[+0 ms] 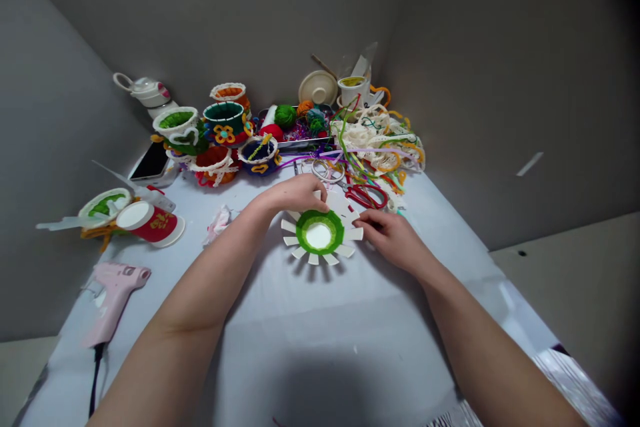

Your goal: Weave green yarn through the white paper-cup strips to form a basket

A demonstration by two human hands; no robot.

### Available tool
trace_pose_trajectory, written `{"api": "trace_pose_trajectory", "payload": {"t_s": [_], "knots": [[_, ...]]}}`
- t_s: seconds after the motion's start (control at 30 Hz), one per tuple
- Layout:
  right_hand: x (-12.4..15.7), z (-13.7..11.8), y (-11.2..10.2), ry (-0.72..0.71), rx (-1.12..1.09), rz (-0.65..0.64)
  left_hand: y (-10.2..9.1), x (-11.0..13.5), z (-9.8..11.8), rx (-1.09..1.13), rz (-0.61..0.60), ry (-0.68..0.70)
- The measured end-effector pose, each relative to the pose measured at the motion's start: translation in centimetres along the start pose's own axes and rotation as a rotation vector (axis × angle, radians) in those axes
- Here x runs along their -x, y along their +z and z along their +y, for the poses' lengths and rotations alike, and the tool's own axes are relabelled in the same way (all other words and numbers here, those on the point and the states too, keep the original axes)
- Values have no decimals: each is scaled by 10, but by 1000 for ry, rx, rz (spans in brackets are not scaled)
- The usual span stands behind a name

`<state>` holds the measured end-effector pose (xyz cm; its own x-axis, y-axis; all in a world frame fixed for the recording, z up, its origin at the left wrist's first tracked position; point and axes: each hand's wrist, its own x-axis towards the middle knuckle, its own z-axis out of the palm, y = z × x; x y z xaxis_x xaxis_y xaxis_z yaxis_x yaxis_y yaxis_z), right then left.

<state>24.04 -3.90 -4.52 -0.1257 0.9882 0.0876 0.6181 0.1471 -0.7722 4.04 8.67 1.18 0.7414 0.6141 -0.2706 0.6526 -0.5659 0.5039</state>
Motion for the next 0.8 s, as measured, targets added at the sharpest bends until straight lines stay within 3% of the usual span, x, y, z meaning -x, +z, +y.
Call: {"api": "trace_pose_trajectory", "payload": {"t_s": [0.17,0.47,0.8], "knots": [[-1,-4,-8,110,-147,165,2,-1,1,1,-7,-11],[5,-12,-7,-118,-99,212,5,-2,3,-28,-22,-54],[5,-10,-7,-148,-96,268,6,-2,2,-13,-29,-32]]}}
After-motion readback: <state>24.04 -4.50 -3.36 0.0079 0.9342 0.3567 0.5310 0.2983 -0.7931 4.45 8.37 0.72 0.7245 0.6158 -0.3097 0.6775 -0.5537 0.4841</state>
